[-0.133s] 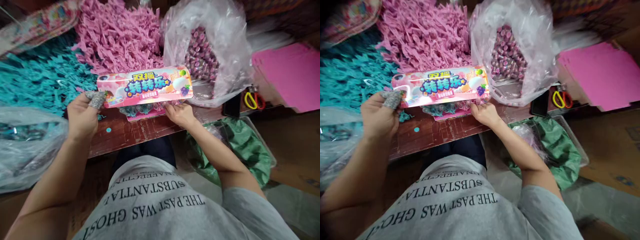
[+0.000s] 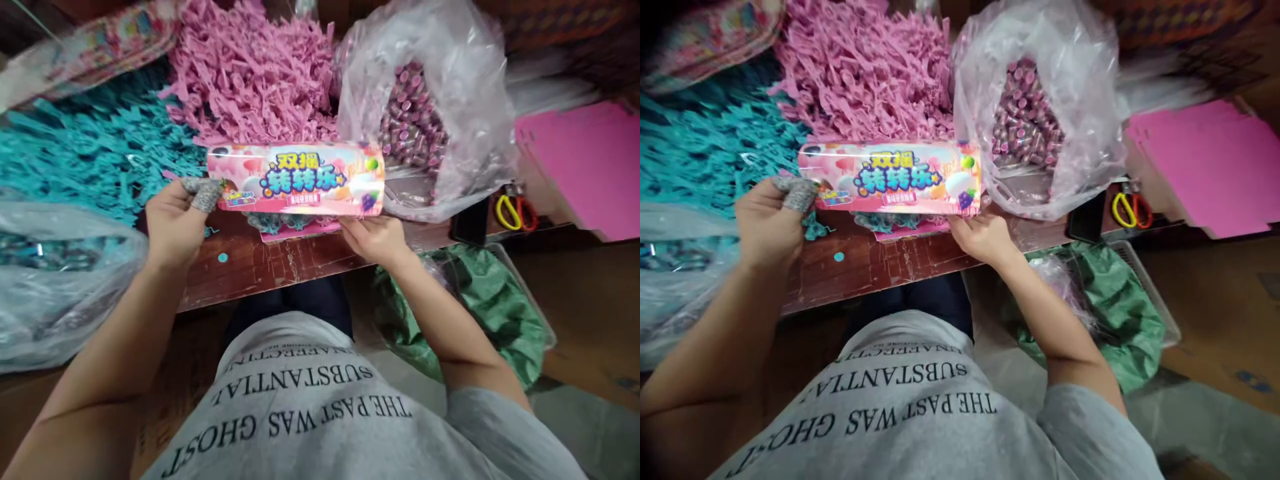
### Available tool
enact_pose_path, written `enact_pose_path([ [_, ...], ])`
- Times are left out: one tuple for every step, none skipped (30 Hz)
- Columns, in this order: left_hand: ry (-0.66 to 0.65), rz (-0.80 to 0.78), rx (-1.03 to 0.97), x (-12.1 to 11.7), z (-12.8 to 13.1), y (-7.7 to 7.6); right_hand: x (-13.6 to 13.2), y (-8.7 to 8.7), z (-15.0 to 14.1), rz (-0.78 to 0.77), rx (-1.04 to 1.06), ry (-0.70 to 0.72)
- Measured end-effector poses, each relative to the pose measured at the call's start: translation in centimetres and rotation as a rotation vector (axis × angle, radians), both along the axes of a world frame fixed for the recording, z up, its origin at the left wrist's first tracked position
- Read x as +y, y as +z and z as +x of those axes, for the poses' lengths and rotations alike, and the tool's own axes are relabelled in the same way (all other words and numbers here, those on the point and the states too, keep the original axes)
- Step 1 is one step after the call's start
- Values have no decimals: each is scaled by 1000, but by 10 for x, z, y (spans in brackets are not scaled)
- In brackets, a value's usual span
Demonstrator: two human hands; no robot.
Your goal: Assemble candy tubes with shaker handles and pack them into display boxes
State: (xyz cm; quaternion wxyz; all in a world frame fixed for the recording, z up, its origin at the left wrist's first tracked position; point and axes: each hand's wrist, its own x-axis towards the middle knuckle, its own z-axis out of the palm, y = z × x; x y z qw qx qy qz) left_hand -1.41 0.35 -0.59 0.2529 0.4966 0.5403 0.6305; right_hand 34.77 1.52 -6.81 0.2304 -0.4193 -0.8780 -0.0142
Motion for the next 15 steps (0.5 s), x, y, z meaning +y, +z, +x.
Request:
enact_pose_path([
  [3,18,39,1,-2,-2,-4,6,6,20,148,-5],
  [8,38,71,3,-3,-3,-6,13,12,18,340,-42],
  [14,62,91,5,-3,-5,-7,21,17,-28,550,-98],
  [19,89,99,8,-3,-7,-5,30,22,-120,746,-150],
  [24,118,103,10,-1,-9,-2,38,26,-246,892,-180],
  [27,145,112,13,0,-10,4,46,29,-379,971,-180],
  [28,166,134,14,2,-11,10,52,31,-494,986,-148],
  [29,175,175,14,3,-11,18,57,33,-575,951,-96],
  [29,171,237,13,4,-11,26,61,36,-612,899,-50],
  [28,156,316,11,4,-11,33,64,39,-611,852,-20],
  [21,135,407,8,3,-10,40,66,43,-594,812,0],
  [4,111,504,4,2,-10,46,67,47,-572,774,12],
  [-18,88,600,1,0,-9,52,68,51,-558,728,23],
  [-40,72,690,-2,-2,-9,57,69,55,-550,675,38],
  [-61,61,773,-4,-4,-9,62,69,59,-539,619,56],
])
